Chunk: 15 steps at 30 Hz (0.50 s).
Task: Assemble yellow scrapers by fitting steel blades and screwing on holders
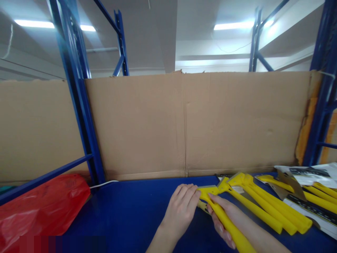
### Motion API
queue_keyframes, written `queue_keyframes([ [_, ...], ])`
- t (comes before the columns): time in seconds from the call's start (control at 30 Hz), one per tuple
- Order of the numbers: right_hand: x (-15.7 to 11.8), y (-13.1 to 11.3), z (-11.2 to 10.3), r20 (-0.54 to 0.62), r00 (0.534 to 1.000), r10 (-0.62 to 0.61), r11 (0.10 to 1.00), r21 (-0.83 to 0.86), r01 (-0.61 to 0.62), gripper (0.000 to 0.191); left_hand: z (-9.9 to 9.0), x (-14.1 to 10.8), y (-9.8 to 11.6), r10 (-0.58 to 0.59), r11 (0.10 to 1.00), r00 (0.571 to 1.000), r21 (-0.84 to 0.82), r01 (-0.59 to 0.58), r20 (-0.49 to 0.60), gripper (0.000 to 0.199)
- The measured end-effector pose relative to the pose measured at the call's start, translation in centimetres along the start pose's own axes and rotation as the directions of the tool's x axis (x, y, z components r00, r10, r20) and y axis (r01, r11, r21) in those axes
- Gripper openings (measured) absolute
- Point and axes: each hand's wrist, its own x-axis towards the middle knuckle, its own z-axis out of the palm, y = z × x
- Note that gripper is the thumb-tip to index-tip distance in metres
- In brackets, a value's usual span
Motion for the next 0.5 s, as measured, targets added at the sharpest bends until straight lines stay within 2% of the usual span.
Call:
queue_keyframes([
  [0.03,-0.3,-0.2,0.2,0.028,0.999,-0.042,0.999,0.01,0.041,0.05,0.1,0.0,0.0,-0.016,1.0,1.0,-0.009,0.016,-0.012,0.028],
  [0.1,-0.8,-0.4,0.6,0.118,0.992,-0.044,0.999,-0.006,0.045,0.059,0.2,-0.1,0.0,-0.106,0.993,0.994,-0.044,0.106,-0.003,0.029],
  [0.17,-1.2,-0.4,0.9,0.044,0.975,-0.218,0.975,0.046,0.216,0.048,0.4,-0.3,-0.2,-0.284,0.952,0.958,-0.108,0.287,0.049,0.028],
  [0.2,-1.3,-0.4,1.1,0.008,0.969,-0.246,0.969,0.034,0.246,0.042,0.6,-0.4,-0.4,-0.395,0.903,0.915,-0.148,0.403,0.081,0.026],
  [0.23,-1.4,-0.3,1.2,-0.061,0.966,-0.253,0.966,-0.075,0.248,0.04,0.8,-0.4,-0.6,-0.51,0.83,0.852,-0.194,0.523,0.114,0.023],
  [0.27,-1.5,-0.3,1.2,-0.112,0.95,-0.29,0.941,-0.212,0.263,0.035,1.0,-0.5,-0.8,-0.618,0.733,0.772,-0.248,0.634,0.147,0.02],
  [0.33,-1.8,-0.2,1.3,-0.131,0.933,-0.336,0.835,-0.5,0.231,0.026,1.3,-0.6,-1.3,-0.784,0.47,0.571,-0.368,0.802,0.242,0.013],
  [0.4,-2.2,-0.3,1.3,-0.06,0.934,-0.351,0.677,-0.706,0.209,0.016,1.6,-0.5,-1.8,-0.856,0.171,0.366,-0.469,0.866,0.364,0.008],
  [0.43,-2.6,-0.4,1.2,-0.019,0.938,-0.347,0.597,-0.775,0.205,0.012,1.6,-0.5,-2.0,-0.863,0.036,0.28,-0.503,0.864,0.419,0.009],
  [0.5,-3.3,-0.6,1.1,0.045,0.941,-0.336,0.444,-0.873,0.2,0.006,1.6,-0.3,-2.2,-0.859,-0.167,0.151,-0.547,0.821,0.489,0.011],
])
